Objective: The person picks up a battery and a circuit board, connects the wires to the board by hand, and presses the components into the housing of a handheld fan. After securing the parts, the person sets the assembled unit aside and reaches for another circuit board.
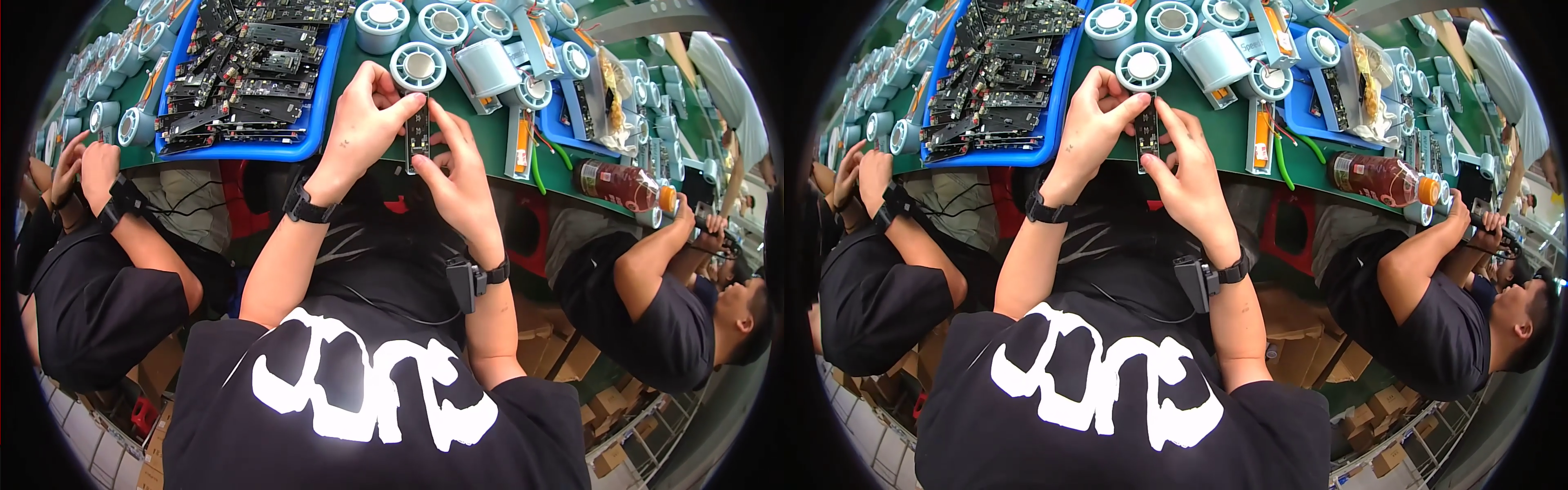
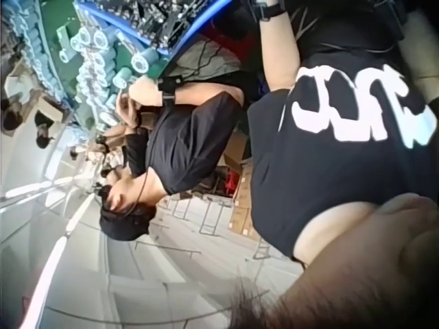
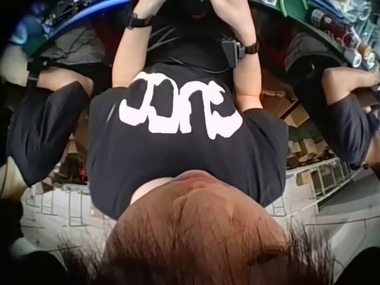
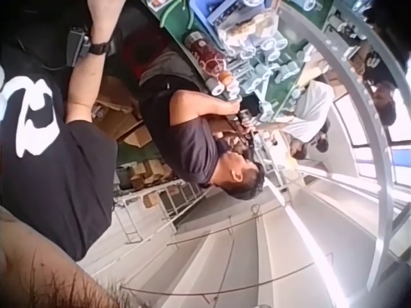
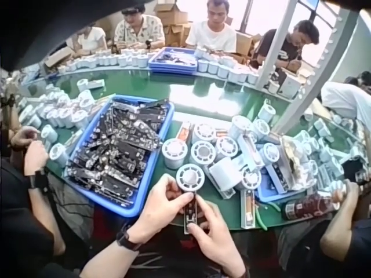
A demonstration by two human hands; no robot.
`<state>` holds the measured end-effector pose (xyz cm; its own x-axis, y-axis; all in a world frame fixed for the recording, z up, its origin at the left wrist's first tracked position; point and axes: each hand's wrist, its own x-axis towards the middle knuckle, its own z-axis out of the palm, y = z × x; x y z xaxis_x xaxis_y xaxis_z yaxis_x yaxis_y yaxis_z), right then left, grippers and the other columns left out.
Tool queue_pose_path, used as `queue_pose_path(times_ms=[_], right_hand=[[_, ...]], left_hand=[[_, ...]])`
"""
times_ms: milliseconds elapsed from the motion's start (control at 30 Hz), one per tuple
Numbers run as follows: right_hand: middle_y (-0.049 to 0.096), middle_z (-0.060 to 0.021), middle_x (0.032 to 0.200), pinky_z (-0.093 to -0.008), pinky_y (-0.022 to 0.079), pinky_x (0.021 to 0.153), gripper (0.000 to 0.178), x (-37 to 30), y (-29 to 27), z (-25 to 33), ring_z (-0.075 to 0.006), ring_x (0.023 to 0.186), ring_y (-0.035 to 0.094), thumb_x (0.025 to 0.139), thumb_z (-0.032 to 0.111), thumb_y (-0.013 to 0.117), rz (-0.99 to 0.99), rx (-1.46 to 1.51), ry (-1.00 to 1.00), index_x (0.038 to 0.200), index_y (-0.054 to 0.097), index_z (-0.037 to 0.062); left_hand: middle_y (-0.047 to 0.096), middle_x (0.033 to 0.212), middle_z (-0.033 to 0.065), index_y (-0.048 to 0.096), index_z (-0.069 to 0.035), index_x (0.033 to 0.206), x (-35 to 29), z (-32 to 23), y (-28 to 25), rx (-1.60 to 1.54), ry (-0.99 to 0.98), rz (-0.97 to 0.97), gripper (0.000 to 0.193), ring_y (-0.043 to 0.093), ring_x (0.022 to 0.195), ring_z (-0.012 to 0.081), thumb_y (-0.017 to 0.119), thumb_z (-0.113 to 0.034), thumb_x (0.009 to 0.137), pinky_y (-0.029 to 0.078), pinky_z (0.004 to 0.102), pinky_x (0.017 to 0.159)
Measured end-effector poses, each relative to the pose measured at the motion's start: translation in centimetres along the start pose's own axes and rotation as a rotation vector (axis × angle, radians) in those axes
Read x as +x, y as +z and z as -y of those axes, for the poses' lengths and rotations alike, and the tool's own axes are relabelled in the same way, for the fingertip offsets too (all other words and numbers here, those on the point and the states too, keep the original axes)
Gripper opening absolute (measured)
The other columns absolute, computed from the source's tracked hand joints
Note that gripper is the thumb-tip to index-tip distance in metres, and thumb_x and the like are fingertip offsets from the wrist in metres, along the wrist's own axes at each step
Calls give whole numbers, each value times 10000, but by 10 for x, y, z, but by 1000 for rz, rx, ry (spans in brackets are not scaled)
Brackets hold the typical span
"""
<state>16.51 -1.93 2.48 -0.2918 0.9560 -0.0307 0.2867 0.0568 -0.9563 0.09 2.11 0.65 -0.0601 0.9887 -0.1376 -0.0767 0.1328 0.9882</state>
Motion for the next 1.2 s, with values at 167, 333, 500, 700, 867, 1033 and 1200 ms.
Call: queue_pose_path(times_ms=[167,333,500,700,867,1033,1200], right_hand=[[504,-114,1330,-240,524,749,656,2,-6,-10,-150,1026,559,851,-64,659,36,244,59,1467,448,19],[527,-133,1293,-275,536,733,658,-1,-1,-7,-197,1014,583,829,-38,690,7,168,55,1443,461,24],[532,-133,1278,-276,536,727,683,1,-4,-8,-206,1017,584,827,-38,691,26,81,1,1455,432,26],[482,-134,1350,-259,538,772,689,2,-5,-1,-178,1066,557,858,-39,674,60,48,41,1482,390,30],[509,-189,1291,-343,527,796,663,-1,11,9,-255,1023,584,863,32,685,-58,-170,9,1449,385,-41],[525,-236,1220,-419,495,896,652,5,48,9,-338,1032,583,882,75,668,-306,-707,-108,1423,358,-115],[550,-203,1231,-394,467,913,606,11,41,2,-247,1050,563,925,94,633,-286,-672,-57,1445,370,-73]], left_hand=[[628,832,58,502,-10,947,3,-7,-5,-147,-37,58,320,621,703,98,790,-98,838,549,248,609],[614,930,54,503,-23,1028,-4,2,-12,-2,11,125,323,630,836,105,769,-52,847,550,248,697],[587,927,44,493,-21,1057,-3,7,-12,98,97,124,358,624,857,109,773,-33,835,551,252,704],[615,887,69,505,6,1026,-2,4,-8,4,4,76,358,644,734,113,792,-77,830,557,249,651],[617,877,68,509,8,1034,-2,6,-7,38,35,58,334,640,722,107,775,-85,854,546,239,628],[604,866,52,523,-12,1030,-5,9,-11,-147,38,110,164,605,728,100,643,-98,959,517,250,631],[611,820,42,553,0,990,-9,18,-7,-370,124,28,129,612,705,99,601,-120,987,516,250,622]])
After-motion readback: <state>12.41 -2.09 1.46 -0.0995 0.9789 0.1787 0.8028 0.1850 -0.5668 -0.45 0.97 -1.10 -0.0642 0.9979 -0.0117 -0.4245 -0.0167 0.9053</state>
